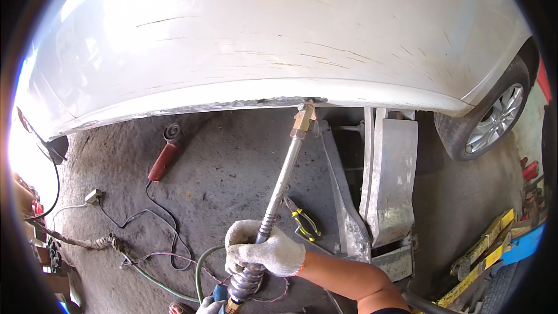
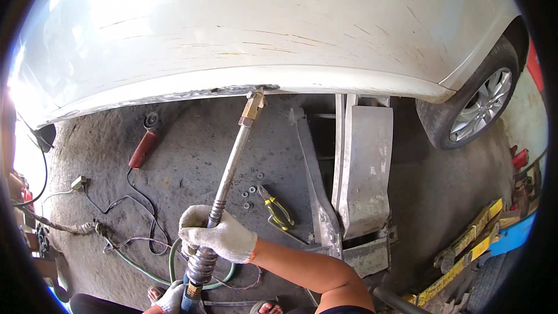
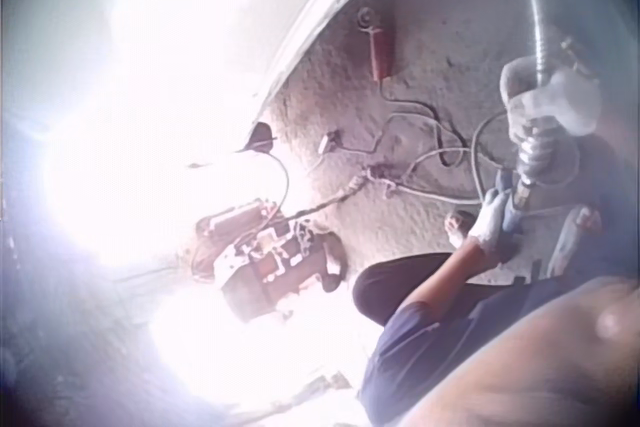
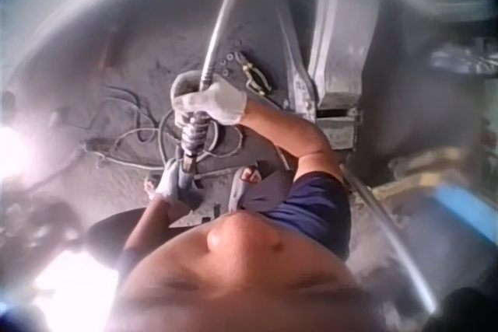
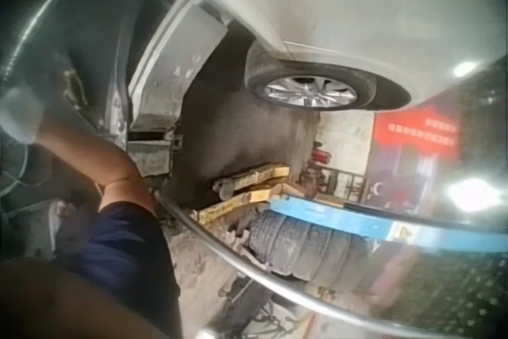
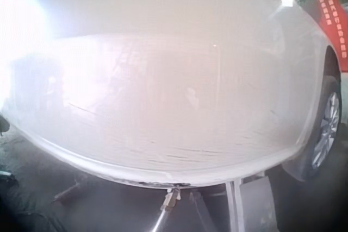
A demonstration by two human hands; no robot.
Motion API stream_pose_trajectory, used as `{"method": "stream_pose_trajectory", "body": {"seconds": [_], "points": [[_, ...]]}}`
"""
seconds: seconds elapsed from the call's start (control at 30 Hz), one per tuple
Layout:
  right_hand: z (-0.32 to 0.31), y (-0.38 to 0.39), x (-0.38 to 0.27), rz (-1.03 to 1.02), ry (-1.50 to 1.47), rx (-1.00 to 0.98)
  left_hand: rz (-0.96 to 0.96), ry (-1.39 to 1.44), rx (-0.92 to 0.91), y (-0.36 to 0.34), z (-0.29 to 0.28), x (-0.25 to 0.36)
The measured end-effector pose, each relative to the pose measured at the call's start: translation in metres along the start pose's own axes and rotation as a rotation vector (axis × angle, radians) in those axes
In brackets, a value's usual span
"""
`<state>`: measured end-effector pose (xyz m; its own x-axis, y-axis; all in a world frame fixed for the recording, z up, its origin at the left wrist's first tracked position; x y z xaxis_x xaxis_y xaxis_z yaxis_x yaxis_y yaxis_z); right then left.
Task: The person is repairing a dent on the front bumper of a white car. They use a spot welder to attach a puller to the bumper and then use an angle grinder to smooth the surface.
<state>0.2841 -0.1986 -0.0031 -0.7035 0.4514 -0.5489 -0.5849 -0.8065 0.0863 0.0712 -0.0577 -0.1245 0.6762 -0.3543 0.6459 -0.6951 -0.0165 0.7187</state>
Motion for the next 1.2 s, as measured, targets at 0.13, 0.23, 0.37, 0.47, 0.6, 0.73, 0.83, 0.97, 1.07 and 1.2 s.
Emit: {"method": "stream_pose_trajectory", "body": {"seconds": [0.13,0.23,0.37,0.47,0.6,0.73,0.83,0.97,1.07,1.2], "points": [[0.000,0.001,-0.003,-0.001,-0.019,-0.005,0.064,-0.130,0.022,-0.007,-0.007,-0.005],[-0.001,-0.001,-0.003,0.002,-0.012,-0.004,0.012,0.058,0.019,-0.010,-0.003,-0.012],[-0.001,-0.001,-0.003,0.005,-0.018,-0.006,-0.043,0.113,0.068,-0.002,-0.005,0.004],[-0.001,-0.001,-0.003,-0.004,-0.025,-0.010,0.059,0.052,0.048,-0.010,-0.005,-0.010],[-0.001,-0.002,0.000,0.007,-0.004,0.022,0.216,-0.066,-0.012,-0.024,0.000,-0.048],[0.001,-0.001,0.001,-0.005,-0.072,0.039,0.112,0.052,0.001,-0.008,0.003,-0.021],[0.003,-0.001,0.001,-0.008,-0.071,0.048,-0.273,0.478,-0.005,0.009,0.015,-0.017],[0.004,0.003,-0.008,-0.023,-0.002,0.078,-0.644,0.874,-0.026,0.027,0.035,-0.018],[-0.003,0.002,-0.047,-0.106,0.084,0.174,-0.615,0.836,-0.021,0.025,0.034,-0.023],[-0.025,-0.019,-0.099,-0.193,-0.017,0.040,-0.390,0.524,-0.012,0.025,0.025,-0.030]]}}
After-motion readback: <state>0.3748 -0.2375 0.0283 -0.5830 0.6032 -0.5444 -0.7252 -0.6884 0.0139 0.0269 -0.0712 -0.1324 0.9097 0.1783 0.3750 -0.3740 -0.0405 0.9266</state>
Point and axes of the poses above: each hand's wrist, its own y-axis away from the middle knuckle, its own z-axis out of the palm, x = y × z, the point moved 9 cm from there along -y, towards the middle knuckle, and after that the axes turned 2 degrees about x, right-handed, at the moved point
